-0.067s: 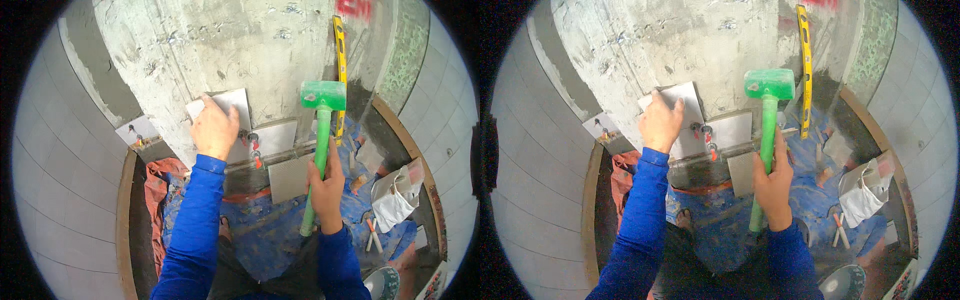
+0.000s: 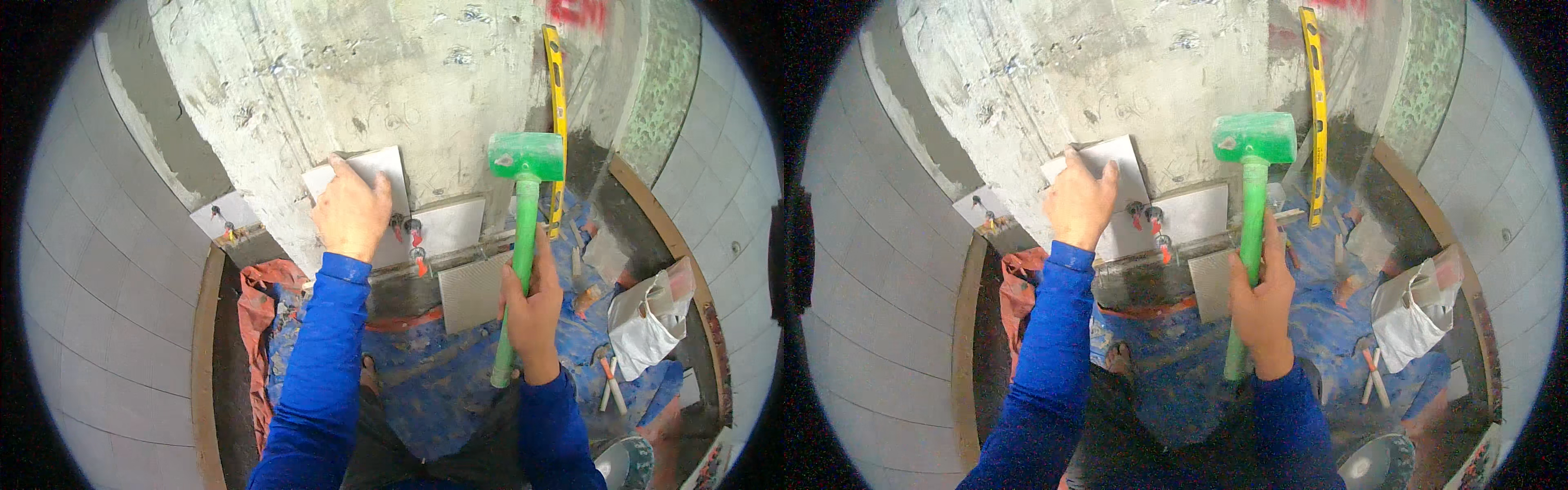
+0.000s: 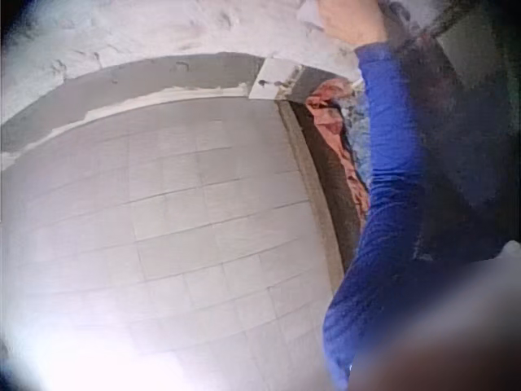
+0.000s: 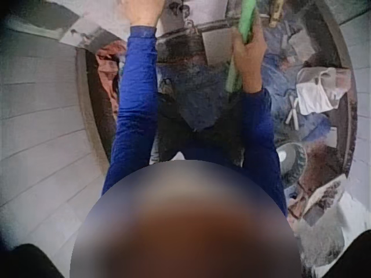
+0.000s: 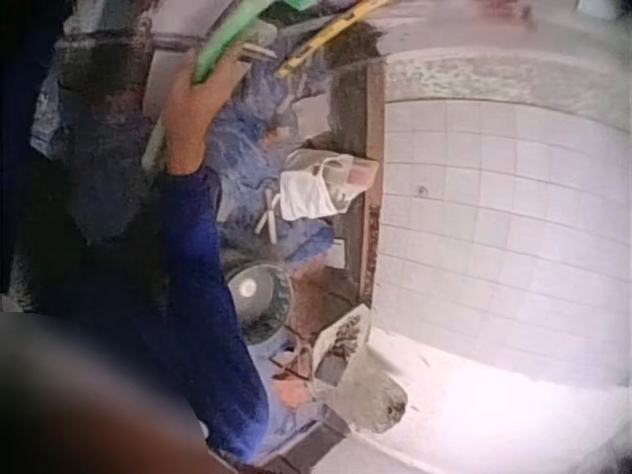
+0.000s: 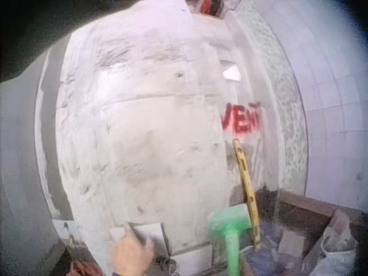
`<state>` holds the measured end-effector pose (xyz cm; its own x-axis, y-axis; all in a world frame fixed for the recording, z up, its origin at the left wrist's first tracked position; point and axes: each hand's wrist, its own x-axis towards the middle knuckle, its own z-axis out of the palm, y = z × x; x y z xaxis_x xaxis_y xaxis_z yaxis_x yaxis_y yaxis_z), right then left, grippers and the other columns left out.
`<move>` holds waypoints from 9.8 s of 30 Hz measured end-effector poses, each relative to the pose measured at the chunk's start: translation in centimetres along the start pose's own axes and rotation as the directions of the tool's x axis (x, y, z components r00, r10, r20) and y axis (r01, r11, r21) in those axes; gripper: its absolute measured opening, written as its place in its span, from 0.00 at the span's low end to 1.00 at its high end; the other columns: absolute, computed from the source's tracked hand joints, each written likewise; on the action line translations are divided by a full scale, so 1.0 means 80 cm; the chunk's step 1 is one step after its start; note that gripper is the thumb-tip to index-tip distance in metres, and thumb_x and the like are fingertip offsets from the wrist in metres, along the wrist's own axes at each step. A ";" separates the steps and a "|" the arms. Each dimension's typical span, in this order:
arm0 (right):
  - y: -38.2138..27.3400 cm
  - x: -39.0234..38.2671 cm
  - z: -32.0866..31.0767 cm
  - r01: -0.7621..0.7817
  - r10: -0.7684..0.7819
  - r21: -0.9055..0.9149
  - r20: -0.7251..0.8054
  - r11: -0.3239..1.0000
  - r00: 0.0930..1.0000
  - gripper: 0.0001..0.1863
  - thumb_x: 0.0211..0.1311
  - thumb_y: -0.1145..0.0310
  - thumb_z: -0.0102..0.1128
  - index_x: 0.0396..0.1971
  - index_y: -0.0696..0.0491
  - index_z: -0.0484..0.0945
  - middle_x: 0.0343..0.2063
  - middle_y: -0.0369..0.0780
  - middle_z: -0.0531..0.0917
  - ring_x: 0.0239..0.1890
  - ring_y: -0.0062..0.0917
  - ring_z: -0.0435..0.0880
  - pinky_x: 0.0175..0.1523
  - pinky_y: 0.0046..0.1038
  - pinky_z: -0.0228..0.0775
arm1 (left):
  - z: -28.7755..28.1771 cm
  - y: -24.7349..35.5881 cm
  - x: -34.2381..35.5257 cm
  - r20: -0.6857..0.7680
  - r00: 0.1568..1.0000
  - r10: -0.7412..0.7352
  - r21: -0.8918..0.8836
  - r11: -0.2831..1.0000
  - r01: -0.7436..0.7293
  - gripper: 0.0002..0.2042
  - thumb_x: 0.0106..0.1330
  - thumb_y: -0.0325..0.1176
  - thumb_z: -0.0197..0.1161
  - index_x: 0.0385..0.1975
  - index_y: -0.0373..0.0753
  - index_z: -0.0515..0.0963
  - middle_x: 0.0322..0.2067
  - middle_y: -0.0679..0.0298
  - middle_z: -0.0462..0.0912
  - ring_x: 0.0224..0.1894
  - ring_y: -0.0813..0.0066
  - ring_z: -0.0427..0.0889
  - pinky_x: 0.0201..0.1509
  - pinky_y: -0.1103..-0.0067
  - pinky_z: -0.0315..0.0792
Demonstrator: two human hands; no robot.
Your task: The person installs white ceramic tiles on a wall using tile leveling clips and a rubber mallet. They apply cement mortar with a trowel, position the tiles, and tap them into place. The person also uses a level to check alignment and spreads mortar between tiles.
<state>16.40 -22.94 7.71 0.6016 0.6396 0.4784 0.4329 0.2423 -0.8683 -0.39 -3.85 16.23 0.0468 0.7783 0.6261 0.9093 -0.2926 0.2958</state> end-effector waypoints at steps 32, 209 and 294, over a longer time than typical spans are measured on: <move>-0.020 -0.002 -0.050 0.093 -0.092 0.104 -0.019 0.990 0.996 0.36 0.65 0.78 0.60 0.74 0.60 0.64 0.62 0.57 0.79 0.57 0.44 0.85 0.60 0.36 0.75 | -0.032 -0.045 0.073 0.110 0.573 0.812 0.426 0.483 -0.765 0.37 0.56 0.24 0.59 0.72 0.46 0.71 0.54 0.55 0.75 0.55 0.56 0.74 0.58 0.64 0.69; 0.009 -0.030 0.100 -0.142 0.131 0.038 0.215 0.989 0.968 0.18 0.69 0.63 0.69 0.50 0.62 0.82 0.23 0.31 0.80 0.21 0.12 0.75 0.26 0.20 0.64 | 0.104 -0.193 -0.041 -0.024 0.977 -0.210 -0.713 0.689 0.130 0.16 0.55 0.31 0.81 0.38 0.32 0.82 0.30 0.59 0.90 0.33 0.76 0.87 0.38 0.77 0.79; -0.011 -0.065 0.136 -0.013 -0.033 0.106 0.427 0.994 0.904 0.20 0.67 0.66 0.69 0.53 0.61 0.80 0.40 0.48 0.88 0.42 0.31 0.88 0.47 0.33 0.79 | 0.060 -0.222 -0.017 0.005 0.872 -0.489 -0.986 0.143 0.085 0.13 0.73 0.38 0.68 0.39 0.32 0.77 0.28 0.59 0.86 0.27 0.75 0.85 0.33 0.78 0.78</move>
<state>5.58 -18.55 4.53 0.2428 0.8813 0.4054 0.3509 0.3099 -0.8837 -14.63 2.94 6.66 -0.4018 0.8247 0.3981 -0.2739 -0.5230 0.8071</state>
